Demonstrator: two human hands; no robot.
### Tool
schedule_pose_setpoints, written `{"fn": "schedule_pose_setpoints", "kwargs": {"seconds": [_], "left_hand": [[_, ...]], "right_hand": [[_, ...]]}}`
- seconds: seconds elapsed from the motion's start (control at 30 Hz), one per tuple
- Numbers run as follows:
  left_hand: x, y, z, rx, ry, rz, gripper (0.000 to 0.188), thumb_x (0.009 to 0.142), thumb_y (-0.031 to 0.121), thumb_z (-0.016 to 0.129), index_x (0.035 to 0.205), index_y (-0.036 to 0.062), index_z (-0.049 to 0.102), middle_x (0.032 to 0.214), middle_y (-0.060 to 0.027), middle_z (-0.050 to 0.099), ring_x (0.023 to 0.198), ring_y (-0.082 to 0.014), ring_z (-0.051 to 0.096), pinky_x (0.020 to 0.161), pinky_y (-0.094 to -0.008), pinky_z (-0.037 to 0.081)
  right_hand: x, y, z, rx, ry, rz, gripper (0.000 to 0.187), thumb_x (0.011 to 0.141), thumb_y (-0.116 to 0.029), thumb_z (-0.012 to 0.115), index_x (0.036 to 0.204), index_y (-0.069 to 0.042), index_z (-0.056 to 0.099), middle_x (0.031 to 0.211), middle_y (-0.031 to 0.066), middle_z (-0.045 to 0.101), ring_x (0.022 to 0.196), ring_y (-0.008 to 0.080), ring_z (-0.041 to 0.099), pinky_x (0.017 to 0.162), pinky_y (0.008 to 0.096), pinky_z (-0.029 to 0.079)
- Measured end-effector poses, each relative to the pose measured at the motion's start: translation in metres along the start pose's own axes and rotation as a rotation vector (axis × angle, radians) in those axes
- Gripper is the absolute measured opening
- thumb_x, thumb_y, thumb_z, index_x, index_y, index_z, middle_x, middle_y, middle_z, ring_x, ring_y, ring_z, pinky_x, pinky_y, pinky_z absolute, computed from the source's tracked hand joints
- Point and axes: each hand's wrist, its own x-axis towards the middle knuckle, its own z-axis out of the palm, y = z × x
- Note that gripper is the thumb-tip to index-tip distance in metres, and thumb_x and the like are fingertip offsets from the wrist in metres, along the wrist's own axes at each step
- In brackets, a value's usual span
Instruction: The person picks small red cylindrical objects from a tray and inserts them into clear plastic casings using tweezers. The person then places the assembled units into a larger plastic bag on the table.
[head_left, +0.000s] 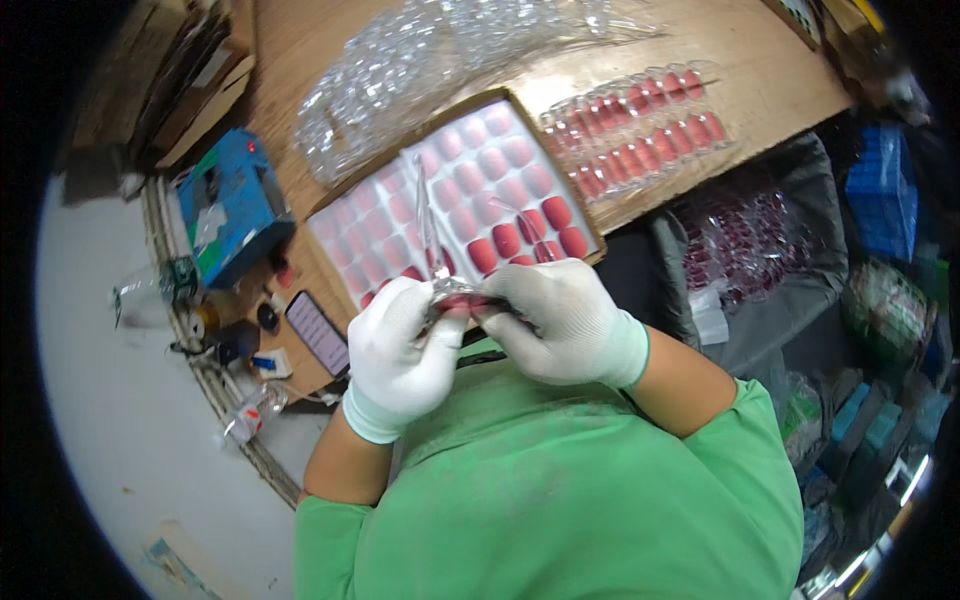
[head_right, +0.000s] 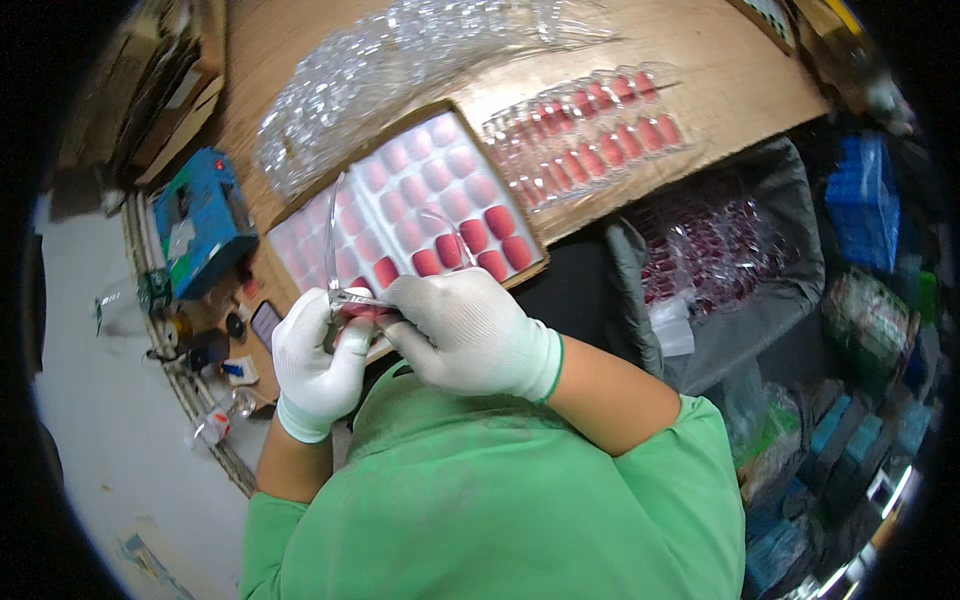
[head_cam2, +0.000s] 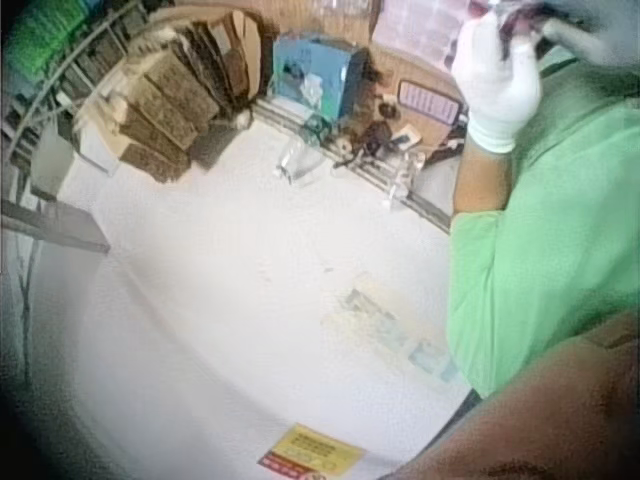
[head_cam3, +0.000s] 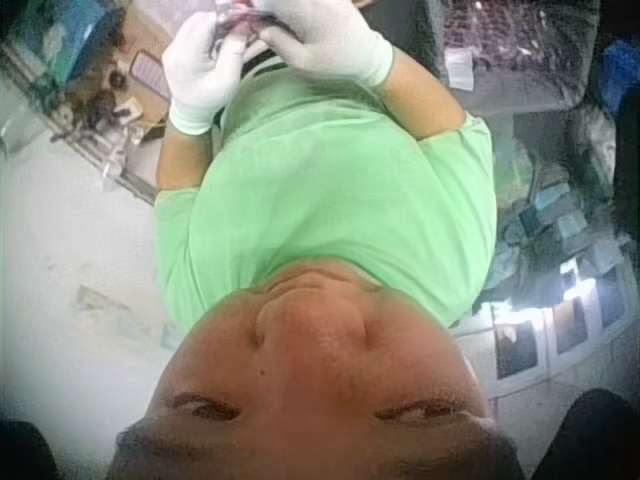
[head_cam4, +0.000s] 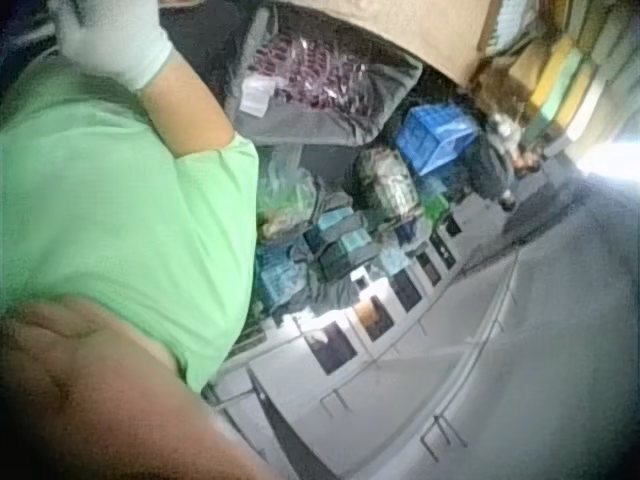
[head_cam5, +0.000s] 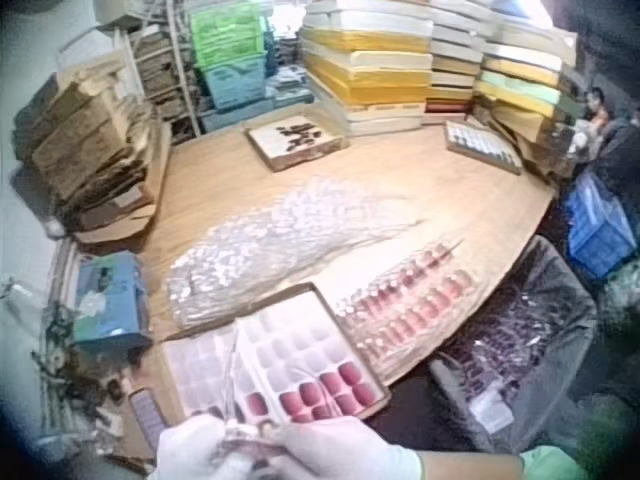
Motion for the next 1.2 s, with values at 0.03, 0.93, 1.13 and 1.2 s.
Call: {"fn": "schedule_pose_setpoints", "kwargs": {"seconds": [0.03, 0.93, 1.13, 1.2], "left_hand": [[0.007, -0.015, 0.003, -0.097, -0.094, -0.008, 0.018, 0.084, 0.0, 0.07, 0.102, 0.0004, 0.069, 0.078, -0.012, 0.059, 0.066, -0.0249, 0.06, 0.062, -0.0325, 0.049], [0.043, -0.135, -0.011, -0.597, 0.746, -0.421, 0.023, 0.103, 0.011, 0.06, 0.124, 0.0028, 0.059, 0.091, 0.0021, 0.06, 0.073, -0.0026, 0.051, 0.061, -0.0182, 0.043], [-0.04, -0.093, 0.039, -0.269, 0.269, -0.332, 0.023, 0.104, 0.01, 0.054, 0.124, -0.0016, 0.055, 0.107, -0.0071, 0.068, 0.091, -0.0118, 0.063, 0.085, -0.0282, 0.052], [-0.053, -0.082, 0.038, -0.429, 0.191, -0.399, 0.023, 0.105, 0.008, 0.051, 0.124, -0.0033, 0.053, 0.109, -0.0105, 0.07, 0.099, -0.0153, 0.066, 0.09, -0.0305, 0.053]], "right_hand": [[0.003, 0.01, -0.007, -0.008, -0.025, -0.006, 0.014, 0.083, -0.007, 0.07, 0.096, -0.003, 0.069, 0.076, 0.016, 0.068, 0.069, 0.0343, 0.069, 0.065, 0.041, 0.055], [0.036, 0.103, 0.074, -0.689, -0.32, 0.27, 0.033, 0.083, -0.025, 0.073, 0.11, -0.006, 0.064, 0.113, 0.0142, 0.061, 0.107, 0.0341, 0.06, 0.089, 0.0466, 0.053], [0.035, 0.105, 0.079, -0.646, -0.226, 0.265, 0.03, 0.083, -0.023, 0.074, 0.104, -0.005, 0.063, 0.111, 0.0185, 0.06, 0.103, 0.0378, 0.062, 0.089, 0.0472, 0.053], [0.027, 0.105, 0.075, -0.541, -0.235, 0.23, 0.018, 0.085, -0.018, 0.069, 0.097, -0.005, 0.063, 0.102, 0.0171, 0.063, 0.096, 0.0374, 0.064, 0.084, 0.0475, 0.054]]}}
